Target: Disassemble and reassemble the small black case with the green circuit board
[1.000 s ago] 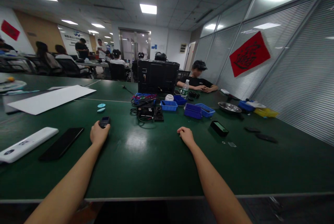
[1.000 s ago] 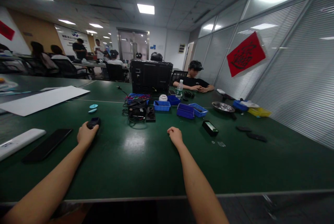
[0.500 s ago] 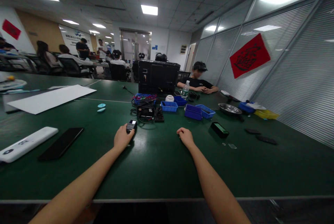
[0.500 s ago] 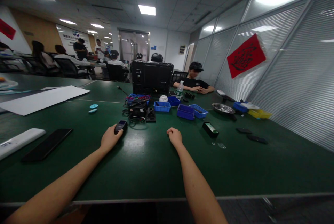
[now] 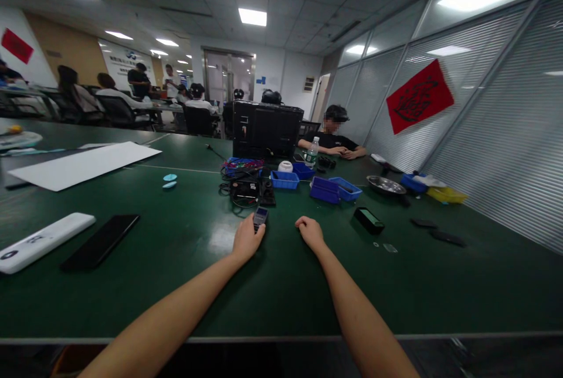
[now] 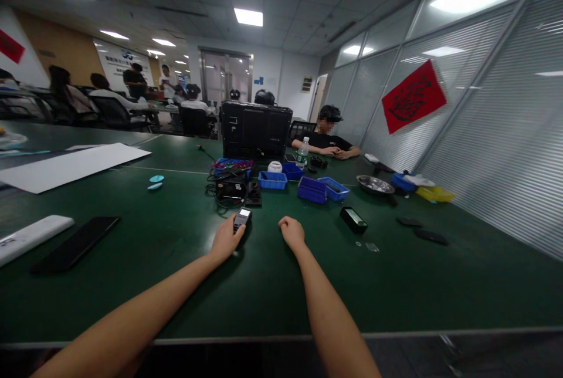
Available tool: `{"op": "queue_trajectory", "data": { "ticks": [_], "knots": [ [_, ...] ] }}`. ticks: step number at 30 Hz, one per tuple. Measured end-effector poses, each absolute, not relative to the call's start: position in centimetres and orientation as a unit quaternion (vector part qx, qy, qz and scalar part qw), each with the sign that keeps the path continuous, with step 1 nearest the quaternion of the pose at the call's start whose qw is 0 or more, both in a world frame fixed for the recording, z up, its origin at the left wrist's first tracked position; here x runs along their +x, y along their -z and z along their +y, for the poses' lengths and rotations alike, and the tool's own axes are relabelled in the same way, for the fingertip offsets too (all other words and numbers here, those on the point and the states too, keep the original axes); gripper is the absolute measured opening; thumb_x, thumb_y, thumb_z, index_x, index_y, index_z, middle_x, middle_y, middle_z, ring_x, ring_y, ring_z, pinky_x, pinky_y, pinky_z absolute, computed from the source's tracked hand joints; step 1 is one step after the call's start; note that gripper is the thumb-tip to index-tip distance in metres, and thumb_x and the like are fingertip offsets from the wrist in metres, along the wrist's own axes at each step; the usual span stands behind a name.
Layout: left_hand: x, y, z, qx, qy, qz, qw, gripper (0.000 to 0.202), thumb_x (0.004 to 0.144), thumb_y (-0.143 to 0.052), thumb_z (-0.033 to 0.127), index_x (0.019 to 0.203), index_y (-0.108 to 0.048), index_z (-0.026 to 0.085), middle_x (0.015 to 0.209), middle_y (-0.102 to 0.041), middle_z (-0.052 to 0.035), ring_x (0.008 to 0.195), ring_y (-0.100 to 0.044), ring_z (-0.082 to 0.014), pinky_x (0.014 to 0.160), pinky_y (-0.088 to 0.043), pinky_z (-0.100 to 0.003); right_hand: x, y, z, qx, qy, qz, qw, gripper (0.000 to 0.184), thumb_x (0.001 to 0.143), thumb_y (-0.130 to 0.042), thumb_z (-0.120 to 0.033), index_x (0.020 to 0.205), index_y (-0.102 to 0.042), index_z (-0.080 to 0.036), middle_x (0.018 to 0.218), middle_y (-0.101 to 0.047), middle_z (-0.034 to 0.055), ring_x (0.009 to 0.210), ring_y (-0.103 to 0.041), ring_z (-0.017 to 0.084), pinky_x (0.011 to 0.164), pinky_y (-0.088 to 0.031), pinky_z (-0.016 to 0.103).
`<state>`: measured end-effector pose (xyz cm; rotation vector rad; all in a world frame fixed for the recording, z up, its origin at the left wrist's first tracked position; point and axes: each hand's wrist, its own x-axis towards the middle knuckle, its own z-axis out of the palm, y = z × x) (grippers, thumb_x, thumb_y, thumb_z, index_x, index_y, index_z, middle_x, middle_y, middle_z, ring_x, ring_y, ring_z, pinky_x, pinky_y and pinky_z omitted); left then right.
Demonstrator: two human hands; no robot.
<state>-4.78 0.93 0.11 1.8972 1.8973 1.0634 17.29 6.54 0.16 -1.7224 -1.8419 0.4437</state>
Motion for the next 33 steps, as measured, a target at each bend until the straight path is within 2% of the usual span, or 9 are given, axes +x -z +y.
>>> {"op": "queue_trajectory", "data": {
  "ticks": [4,7,12,16,20,23,26,29,33],
  "knots": [
    [-2.5,0.3,1.1,0.670,-0.387,0.614,0.155,0.052,0.081,-0.040,0.035,0.126,-0.037,0.008,0.127,-0.045,-0.0170,0.116,-0.041,-0.0243,0.097,-0.029,-0.036,16.9,-0.1,6.4,-0.637,-0.164,-0.698,0.284,0.020,0.073,-0.044,-0.015,0.071,-0.063,-0.022,0.081,-0.065,-0.0015,0.077,-0.057,0.014,0.066,-0.039,0.022],
    [-1.4,0.7,1.4,0.685,-0.397,0.584,0.181,0.051,0.080,-0.039,0.031,0.127,-0.037,0.009,0.130,-0.042,-0.0153,0.119,-0.038,-0.0229,0.101,-0.027,-0.036,16.5,-0.1,6.2,-0.625,-0.164,-0.700,0.304,0.020,0.074,-0.043,-0.017,0.074,-0.063,-0.022,0.084,-0.065,-0.0010,0.080,-0.057,0.014,0.072,-0.040,0.023],
    [-0.9,1.1,1.9,0.704,-0.399,0.539,0.234,0.049,0.078,-0.036,0.019,0.127,-0.039,0.011,0.134,-0.039,-0.0110,0.125,-0.033,-0.0188,0.106,-0.023,-0.035,15.3,-1.0,5.1,-0.591,-0.143,-0.694,0.386,0.029,0.082,-0.037,-0.029,0.099,-0.059,-0.020,0.096,-0.061,0.0032,0.083,-0.055,0.015,0.076,-0.041,0.026],
    [-1.2,1.0,2.4,0.716,-0.398,0.507,0.267,0.052,0.073,-0.036,0.012,0.125,-0.043,0.013,0.134,-0.041,-0.0079,0.124,-0.034,-0.0166,0.107,-0.022,-0.034,13.3,-1.5,3.7,-0.564,-0.091,-0.735,0.366,0.040,0.078,-0.046,-0.036,0.115,-0.050,-0.022,0.107,-0.054,0.0059,0.096,-0.050,0.019,0.082,-0.039,0.029],
    [-1.5,1.1,2.8,0.717,-0.385,0.502,0.293,0.057,0.065,-0.040,0.006,0.121,-0.047,0.014,0.130,-0.045,-0.0080,0.119,-0.041,-0.0166,0.105,-0.027,-0.033,12.2,-1.2,3.5,-0.589,-0.052,-0.745,0.308,0.041,0.074,-0.052,-0.031,0.115,-0.052,-0.023,0.109,-0.051,0.0080,0.100,-0.046,0.022,0.085,-0.037,0.030],
    [-1.5,1.3,2.9,0.709,-0.392,0.504,0.299,0.055,0.064,-0.041,0.005,0.117,-0.050,0.016,0.123,-0.052,-0.0068,0.105,-0.052,-0.0155,0.098,-0.036,-0.033,13.2,-1.0,4.5,-0.624,-0.050,-0.712,0.318,0.037,0.077,-0.045,-0.027,0.112,-0.054,-0.019,0.108,-0.051,0.0105,0.098,-0.048,0.022,0.087,-0.036,0.030],
    [-1.3,1.4,2.7,0.697,-0.407,0.511,0.296,0.050,0.064,-0.041,0.005,0.112,-0.054,0.016,0.113,-0.057,-0.0067,0.095,-0.056,-0.0143,0.090,-0.042,-0.031,15.5,-0.9,5.6,-0.669,-0.078,-0.658,0.338,0.035,0.081,-0.037,-0.026,0.108,-0.055,-0.016,0.105,-0.053,0.0117,0.095,-0.052,0.020,0.083,-0.038,0.027],
    [-1.4,1.3,2.4,0.692,-0.416,0.511,0.296,0.046,0.065,-0.041,0.005,0.107,-0.056,0.017,0.107,-0.058,-0.0060,0.091,-0.057,-0.0139,0.086,-0.044,-0.029,17.6,-0.9,6.3,-0.700,-0.099,-0.626,0.329,0.034,0.082,-0.034,-0.028,0.104,-0.057,-0.016,0.099,-0.058,0.0098,0.092,-0.054,0.019,0.078,-0.039,0.025],
    [-1.5,0.8,2.0,0.689,-0.417,0.515,0.295,0.042,0.066,-0.041,0.006,0.103,-0.058,0.017,0.104,-0.059,-0.0054,0.089,-0.057,-0.0138,0.082,-0.046,-0.028,18.8,-1.3,6.3,-0.730,-0.100,-0.608,0.295,0.038,0.084,-0.031,-0.038,0.106,-0.057,-0.019,0.099,-0.060,0.0096,0.092,-0.054,0.022,0.074,-0.039,0.029]
  ]
}}
